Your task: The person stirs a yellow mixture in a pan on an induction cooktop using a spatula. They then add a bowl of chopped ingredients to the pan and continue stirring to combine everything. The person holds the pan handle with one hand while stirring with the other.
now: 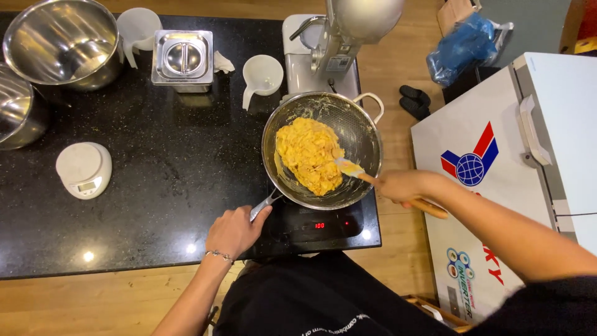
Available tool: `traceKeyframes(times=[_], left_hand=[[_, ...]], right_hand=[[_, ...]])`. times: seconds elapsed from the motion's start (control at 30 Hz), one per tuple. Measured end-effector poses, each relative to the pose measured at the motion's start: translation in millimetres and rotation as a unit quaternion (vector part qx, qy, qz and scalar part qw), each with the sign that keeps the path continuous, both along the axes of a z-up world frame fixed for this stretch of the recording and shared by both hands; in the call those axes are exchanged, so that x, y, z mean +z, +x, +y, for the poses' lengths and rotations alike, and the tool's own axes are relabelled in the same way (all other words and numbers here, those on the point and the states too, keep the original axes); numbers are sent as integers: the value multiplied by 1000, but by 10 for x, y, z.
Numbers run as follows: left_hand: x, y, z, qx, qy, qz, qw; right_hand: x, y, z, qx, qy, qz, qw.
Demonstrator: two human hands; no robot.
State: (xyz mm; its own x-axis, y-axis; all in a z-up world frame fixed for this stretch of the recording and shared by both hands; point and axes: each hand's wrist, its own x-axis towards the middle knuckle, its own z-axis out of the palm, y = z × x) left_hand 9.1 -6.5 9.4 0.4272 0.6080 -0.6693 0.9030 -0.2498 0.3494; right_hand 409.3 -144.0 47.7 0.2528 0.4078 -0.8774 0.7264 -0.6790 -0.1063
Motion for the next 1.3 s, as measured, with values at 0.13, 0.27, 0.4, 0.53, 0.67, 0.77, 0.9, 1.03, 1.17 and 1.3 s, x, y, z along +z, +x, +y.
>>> traceKeyframes(times=[0.13, 0.27, 0.4, 0.53, 0.67, 0.77, 0.9, 1.03, 1.17, 1.3], left_hand=[[27, 33, 52, 8, 9, 7, 1000], [54, 11, 128, 16, 9, 7, 1000], [68, -3, 134, 10, 6, 1, 1000], [122, -8, 120, 16, -3, -1, 1000], [155, -3, 112, 11, -8, -2, 1000], [134, 16, 109, 15, -18, -4, 1000], [23, 20, 117, 4, -49, -18, 999], [6, -25, 116, -32, -65, -57, 996], [-111, -63, 22, -69, -65, -81, 992], [-327, -87, -7, -97, -49, -92, 990]], right_hand=[[404, 79, -234, -138, 77, 29, 987], [379, 242, -252, -171, 127, 35, 977], [390, 210, 4, -2, 140, -84, 987], [-485, 649, 29, 156, 103, -258, 948], [771, -520, 117, 180, 13, -183, 966], [530, -650, -51, 199, 1, -130, 971], [420, -1009, -174, 125, -14, -45, 991], [839, -1679, 67, 96, 12, 52, 994], [-283, -1830, 226, 5, 43, 47, 998], [-939, -1577, 585, -203, 99, 272, 935]])
